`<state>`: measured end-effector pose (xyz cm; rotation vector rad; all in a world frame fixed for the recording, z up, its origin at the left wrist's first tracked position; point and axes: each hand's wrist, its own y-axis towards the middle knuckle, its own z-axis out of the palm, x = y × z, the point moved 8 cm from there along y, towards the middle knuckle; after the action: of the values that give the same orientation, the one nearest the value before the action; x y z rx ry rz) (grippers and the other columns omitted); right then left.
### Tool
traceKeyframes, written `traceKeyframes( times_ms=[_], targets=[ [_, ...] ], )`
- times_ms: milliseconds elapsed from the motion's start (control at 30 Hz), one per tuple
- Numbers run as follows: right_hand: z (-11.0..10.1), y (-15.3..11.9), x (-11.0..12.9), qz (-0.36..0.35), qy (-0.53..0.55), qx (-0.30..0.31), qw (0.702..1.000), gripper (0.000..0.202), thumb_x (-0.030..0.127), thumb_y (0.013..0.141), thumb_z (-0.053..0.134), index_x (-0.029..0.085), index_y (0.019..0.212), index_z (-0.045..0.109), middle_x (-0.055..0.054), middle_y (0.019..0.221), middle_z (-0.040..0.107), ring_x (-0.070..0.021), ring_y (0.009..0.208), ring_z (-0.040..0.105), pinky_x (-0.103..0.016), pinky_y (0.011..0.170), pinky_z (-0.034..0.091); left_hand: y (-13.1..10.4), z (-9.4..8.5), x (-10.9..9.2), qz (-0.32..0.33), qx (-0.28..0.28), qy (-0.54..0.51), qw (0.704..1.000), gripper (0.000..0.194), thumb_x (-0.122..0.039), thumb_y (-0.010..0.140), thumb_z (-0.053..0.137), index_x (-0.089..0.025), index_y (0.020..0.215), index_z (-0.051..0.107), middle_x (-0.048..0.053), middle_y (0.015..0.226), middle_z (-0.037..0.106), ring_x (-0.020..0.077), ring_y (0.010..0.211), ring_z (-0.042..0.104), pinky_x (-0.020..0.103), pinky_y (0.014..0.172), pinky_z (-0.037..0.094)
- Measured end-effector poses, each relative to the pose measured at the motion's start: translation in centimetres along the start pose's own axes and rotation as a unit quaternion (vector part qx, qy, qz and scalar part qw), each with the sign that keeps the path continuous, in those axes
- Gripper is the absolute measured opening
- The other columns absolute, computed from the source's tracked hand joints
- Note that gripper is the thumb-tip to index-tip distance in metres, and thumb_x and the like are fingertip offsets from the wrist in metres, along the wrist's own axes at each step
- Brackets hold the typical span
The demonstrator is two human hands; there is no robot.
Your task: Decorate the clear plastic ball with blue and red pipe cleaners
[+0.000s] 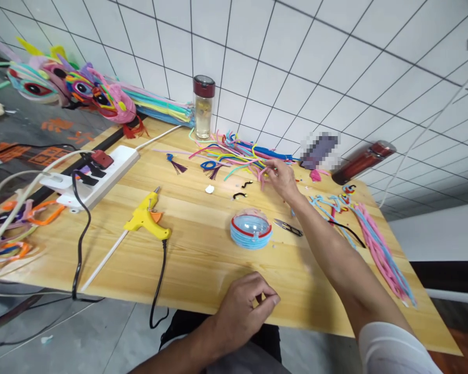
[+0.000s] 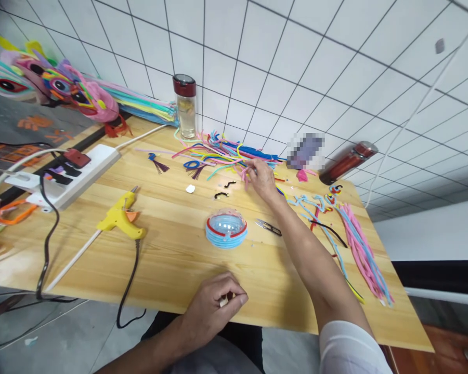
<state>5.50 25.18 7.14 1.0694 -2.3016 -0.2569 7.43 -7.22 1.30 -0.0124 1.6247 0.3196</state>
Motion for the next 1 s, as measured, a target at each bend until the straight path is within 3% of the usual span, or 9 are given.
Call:
traceKeyframes(
  times_ms=[133, 433, 600, 767, 867, 1000],
  targets=[
    [-2.7, -3.3, -0.2, -0.006, 0.045, -0.058, 0.997, 0.017, 0.023, 0.093, 0.06, 0.023, 0.096, 0.077, -0.007, 0.1, 0.081, -0.0238, 0.091, 0.071, -0.039, 0.087, 0.056, 0.0, 0.0, 0.3, -0.005, 0.003, 0.015, 1.0, 0.018, -0.011, 0.088, 0.068, -0.018, 0.072, 0.068, 0.0, 0.07, 0.068, 0.0103, 0.065, 0.061, 0.021, 0.062, 0.042],
    [-8.6, -10.8, 0.0, -0.026, 0.046, -0.129, 0.99, 0.009, 0.028, 0.093, 0.07, 0.024, 0.088, 0.076, -0.006, 0.09, 0.078, -0.0229, 0.084, 0.071, -0.039, 0.08, 0.057, 0.3, 0.4, -0.3, -0.02, 0.011, 0.03, 0.999, 0.019, -0.021, 0.09, 0.069, -0.018, 0.071, 0.068, 0.0, 0.069, 0.067, 0.0111, 0.065, 0.058, 0.024, 0.064, 0.041],
    [-11.4, -15.8, 4.4, -0.085, 0.023, -0.133, 0.987, 0.007, 0.026, 0.098, 0.072, 0.025, 0.093, 0.077, -0.004, 0.088, 0.079, -0.0228, 0.085, 0.074, -0.039, 0.082, 0.057, 0.6, 1.0, -1.2, -0.077, -0.013, -0.032, 0.996, 0.019, -0.032, 0.089, 0.071, -0.018, 0.076, 0.071, 0.0, 0.071, 0.064, 0.0113, 0.067, 0.056, 0.026, 0.066, 0.042],
    [-11.9, -22.0, 10.1, -0.147, 0.046, -0.106, 0.982, 0.012, 0.016, 0.097, 0.071, 0.026, 0.1, 0.076, -0.005, 0.089, 0.079, -0.0224, 0.084, 0.075, -0.038, 0.077, 0.058, 0.7, 1.7, 0.3, -0.169, -0.068, -0.199, 0.963, 0.04, -0.048, 0.083, 0.08, -0.018, 0.107, 0.07, 0.0, 0.088, 0.065, 0.0076, 0.06, 0.052, 0.024, 0.057, 0.042],
    [-11.2, -24.5, 11.9, -0.17, 0.051, -0.099, 0.979, 0.016, 0.011, 0.096, 0.07, 0.025, 0.102, 0.075, -0.005, 0.088, 0.078, -0.0223, 0.082, 0.074, -0.038, 0.074, 0.058, 0.7, 2.3, 0.9, -0.182, -0.058, -0.229, 0.955, 0.041, -0.052, 0.082, 0.081, -0.017, 0.1, 0.069, -0.002, 0.079, 0.062, 0.0071, 0.057, 0.052, 0.022, 0.054, 0.04],
    [-10.4, -25.8, 12.5, -0.175, 0.052, -0.095, 0.979, 0.015, 0.011, 0.097, 0.07, 0.025, 0.102, 0.073, -0.004, 0.086, 0.076, -0.0205, 0.077, 0.072, -0.037, 0.072, 0.057, 0.4, 2.3, 0.9, -0.18, -0.052, -0.221, 0.957, 0.038, -0.053, 0.084, 0.081, -0.016, 0.085, 0.07, -0.003, 0.07, 0.06, 0.0066, 0.055, 0.05, 0.021, 0.054, 0.04]
  ],
)
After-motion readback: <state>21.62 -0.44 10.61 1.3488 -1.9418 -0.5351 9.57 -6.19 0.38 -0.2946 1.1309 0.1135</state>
